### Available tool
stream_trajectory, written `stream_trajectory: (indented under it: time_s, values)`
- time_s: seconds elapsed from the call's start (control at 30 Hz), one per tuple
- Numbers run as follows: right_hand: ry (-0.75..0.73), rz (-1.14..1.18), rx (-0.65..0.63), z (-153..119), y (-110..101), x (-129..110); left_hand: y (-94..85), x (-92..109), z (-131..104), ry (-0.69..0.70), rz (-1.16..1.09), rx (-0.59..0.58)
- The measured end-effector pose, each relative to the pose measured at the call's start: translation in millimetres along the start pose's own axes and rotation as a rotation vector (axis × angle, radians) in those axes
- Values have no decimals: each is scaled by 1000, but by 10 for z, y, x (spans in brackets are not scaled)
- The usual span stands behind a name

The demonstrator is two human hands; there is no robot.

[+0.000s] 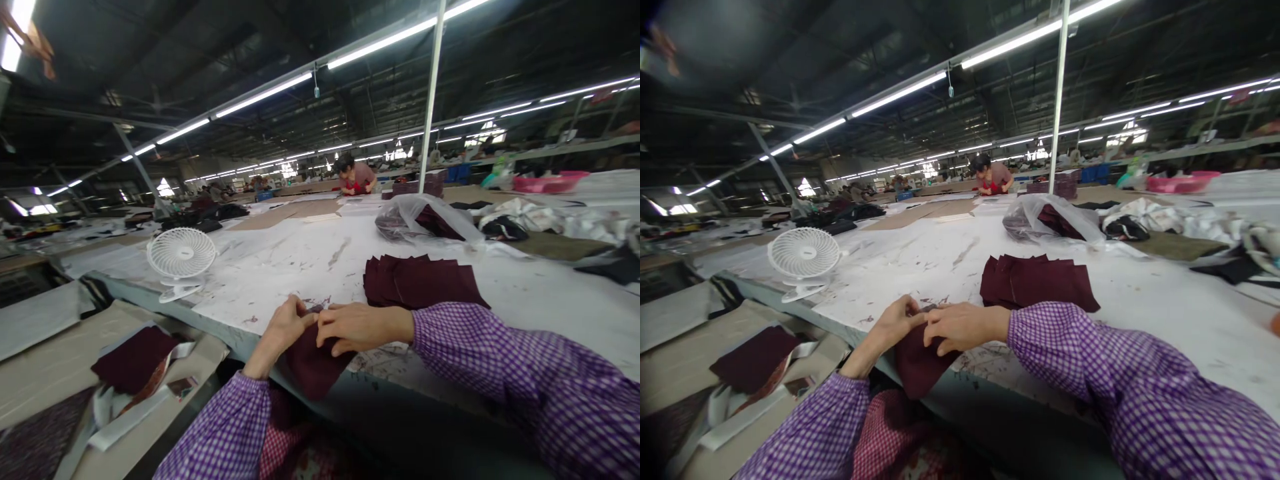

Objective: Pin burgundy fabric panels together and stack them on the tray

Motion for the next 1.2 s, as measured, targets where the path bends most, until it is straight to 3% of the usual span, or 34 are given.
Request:
stream_trajectory:
  time_s: [0.1,0.23,0.37,0.43,0.6,0.9,1.2]
  values:
    - [0,-27,-1,4,-11,-42,11,-52,59,-31,-128,-27]
    - [7,30,-11,11,-54,15,89,-56,83,0,-101,8]
    - [227,24,114,14,-115,352,157,22,75,176,42,166]
    - [340,-24,183,23,-106,550,186,34,81,230,127,182]
    - [327,-7,150,139,69,810,216,-54,115,203,66,148]
    - [253,-8,173,244,195,938,230,-109,138,157,-6,126]
    - [294,-53,157,234,167,817,226,-97,129,145,-12,136]
Point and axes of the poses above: each hand's wrist, its own z-axis towards the middle knuckle, its own y-axis out of the palm, x = y × z, the point moved 1 cm from there along z, towards the middle knuckle, and after that the axes turned 5 degrees about -y, right-handed, at the moved point
